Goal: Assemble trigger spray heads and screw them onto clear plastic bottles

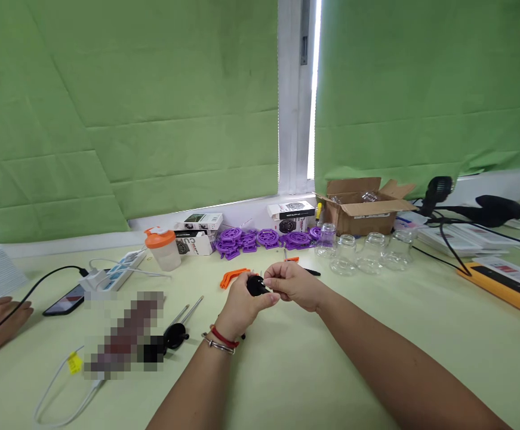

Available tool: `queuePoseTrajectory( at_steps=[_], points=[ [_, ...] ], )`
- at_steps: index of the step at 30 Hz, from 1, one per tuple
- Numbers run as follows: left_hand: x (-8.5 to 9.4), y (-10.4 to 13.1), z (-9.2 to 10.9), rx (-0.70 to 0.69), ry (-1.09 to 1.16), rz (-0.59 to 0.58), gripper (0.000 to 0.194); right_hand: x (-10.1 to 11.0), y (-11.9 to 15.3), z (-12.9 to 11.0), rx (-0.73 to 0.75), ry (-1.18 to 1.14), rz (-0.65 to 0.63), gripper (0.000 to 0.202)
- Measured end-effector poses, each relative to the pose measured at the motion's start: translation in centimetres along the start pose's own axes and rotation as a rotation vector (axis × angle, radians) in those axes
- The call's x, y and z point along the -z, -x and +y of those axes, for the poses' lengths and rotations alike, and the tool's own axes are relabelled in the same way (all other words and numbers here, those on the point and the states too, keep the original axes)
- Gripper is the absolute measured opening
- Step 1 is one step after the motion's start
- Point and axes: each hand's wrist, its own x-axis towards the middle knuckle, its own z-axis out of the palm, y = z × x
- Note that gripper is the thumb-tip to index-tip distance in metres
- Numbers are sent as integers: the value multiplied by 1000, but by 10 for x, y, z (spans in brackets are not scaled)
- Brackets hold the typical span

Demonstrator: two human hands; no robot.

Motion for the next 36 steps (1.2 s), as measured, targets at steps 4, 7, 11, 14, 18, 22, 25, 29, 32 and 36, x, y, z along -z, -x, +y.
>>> queuePoseTrajectory(
  at_steps=[4, 7, 11, 14, 18, 22, 25, 29, 32, 36],
  points=[
    [0, 1, 5, 36, 53, -16, 52, -2, 0, 1, 21, 45, 14, 24],
    [0, 3, 8, 58, 131, -74, 46, -4, 1, 0, 61, 71, 22, 21],
    [0, 5, 10, 47, 287, -175, 40, -5, 3, -2, 100, 128, 25, 18],
    [-2, 6, 11, 53, 316, -176, 38, -5, 4, -2, 132, 212, 7, 15],
    [-2, 6, 12, 61, 327, -181, 39, -2, 5, -2, 180, 346, -7, 13],
    [0, 5, 11, 70, 239, -154, 41, 1, 7, -5, 337, 581, -29, 14],
    [4, 4, 8, 61, 218, -164, 42, 2, 8, -9, 522, 762, -53, 17],
    [6, 4, 6, 80, 321, -223, 40, 3, 8, -11, 666, 840, -91, 21],
    [7, 5, 7, 136, 430, -297, 40, 3, 8, -10, 702, 813, -96, 23],
    [7, 6, 8, 205, 541, -404, 44, 7, 7, -10, 628, 743, -142, 19]
  ],
)
